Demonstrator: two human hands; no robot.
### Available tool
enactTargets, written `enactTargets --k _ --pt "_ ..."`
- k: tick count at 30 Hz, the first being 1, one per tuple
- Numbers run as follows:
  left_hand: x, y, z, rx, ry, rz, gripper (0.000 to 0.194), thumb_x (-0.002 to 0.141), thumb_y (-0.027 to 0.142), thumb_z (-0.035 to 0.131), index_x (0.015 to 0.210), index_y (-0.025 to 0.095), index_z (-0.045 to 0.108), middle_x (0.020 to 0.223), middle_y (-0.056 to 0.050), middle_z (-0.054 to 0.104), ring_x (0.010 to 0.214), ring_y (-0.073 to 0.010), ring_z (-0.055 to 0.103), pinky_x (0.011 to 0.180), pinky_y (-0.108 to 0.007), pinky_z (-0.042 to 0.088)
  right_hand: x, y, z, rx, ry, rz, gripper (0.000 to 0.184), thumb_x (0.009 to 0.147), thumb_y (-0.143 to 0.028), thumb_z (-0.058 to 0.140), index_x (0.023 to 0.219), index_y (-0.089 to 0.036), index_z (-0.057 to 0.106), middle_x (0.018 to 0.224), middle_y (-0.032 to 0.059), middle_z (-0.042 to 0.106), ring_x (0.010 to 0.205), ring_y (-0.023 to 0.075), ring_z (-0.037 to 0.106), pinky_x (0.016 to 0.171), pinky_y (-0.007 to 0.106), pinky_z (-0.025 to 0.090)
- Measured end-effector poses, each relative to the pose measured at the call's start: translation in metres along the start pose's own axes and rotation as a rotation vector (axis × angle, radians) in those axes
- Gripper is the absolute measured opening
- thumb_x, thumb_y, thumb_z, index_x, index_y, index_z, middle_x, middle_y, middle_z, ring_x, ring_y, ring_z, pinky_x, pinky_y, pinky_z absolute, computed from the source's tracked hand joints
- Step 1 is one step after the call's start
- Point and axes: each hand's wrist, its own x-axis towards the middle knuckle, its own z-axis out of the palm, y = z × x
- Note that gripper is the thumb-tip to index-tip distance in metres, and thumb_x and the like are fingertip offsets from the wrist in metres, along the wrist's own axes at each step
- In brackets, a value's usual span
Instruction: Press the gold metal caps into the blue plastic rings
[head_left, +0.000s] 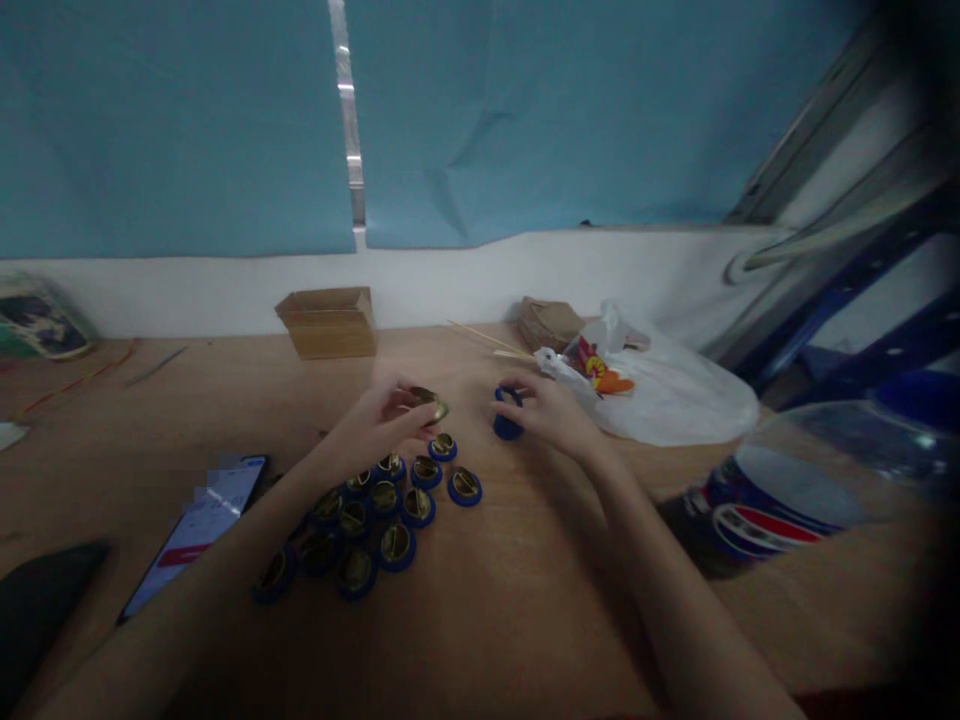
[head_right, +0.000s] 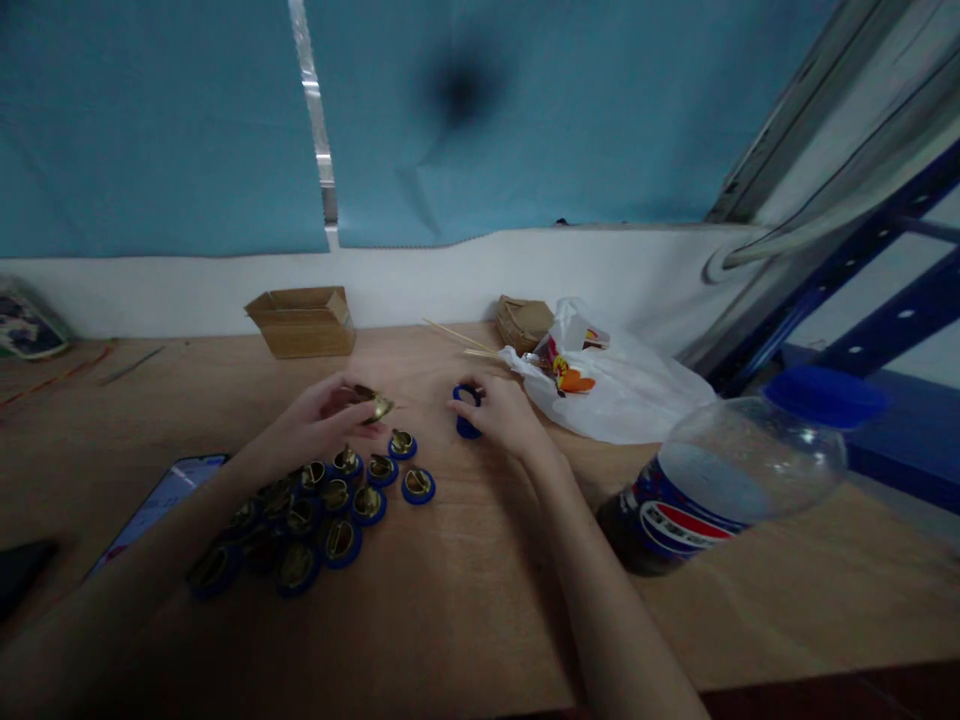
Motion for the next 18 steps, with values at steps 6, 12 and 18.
enactTargets --k 6,12,18 --pt "-0.053 0.000 0.002 -0.543 0.129 -0.337 0.032 0.080 0.036 0.067 0.105 0.016 0.061 0.090 -0.003 0.070 0.076 -0.0156 0.070 0.074 -0.027 0.055 -0.011 -0.054 0.002 0.334 0.398 -0.058 0.034 0.080 -0.039 0.069 0.106 -0.017 0.066 0.094 0.0066 0.070 0.076 0.0191 0.063 0.073 0.034 0.051" --pt "-0.067 -0.005 0.039 -0.769 0.146 -0.354 0.033 0.080 0.038 0.069 0.107 0.017 0.067 0.100 -0.005 0.073 0.082 -0.0158 0.070 0.077 -0.026 0.055 -0.033 -0.092 0.016 0.635 -0.263 -0.219 0.031 0.077 -0.031 0.075 0.106 -0.021 0.070 0.094 0.0022 0.072 0.082 0.0172 0.065 0.072 0.029 0.051" --pt "-0.075 -0.009 0.041 -0.877 0.123 -0.315 0.036 0.079 0.029 0.072 0.114 0.022 0.066 0.110 -0.006 0.072 0.093 -0.0187 0.070 0.085 -0.029 0.054 -0.037 -0.092 0.022 0.732 -0.436 -0.245 0.034 0.080 -0.031 0.072 0.114 -0.027 0.068 0.109 0.0019 0.071 0.101 0.0193 0.065 0.088 0.033 0.051"
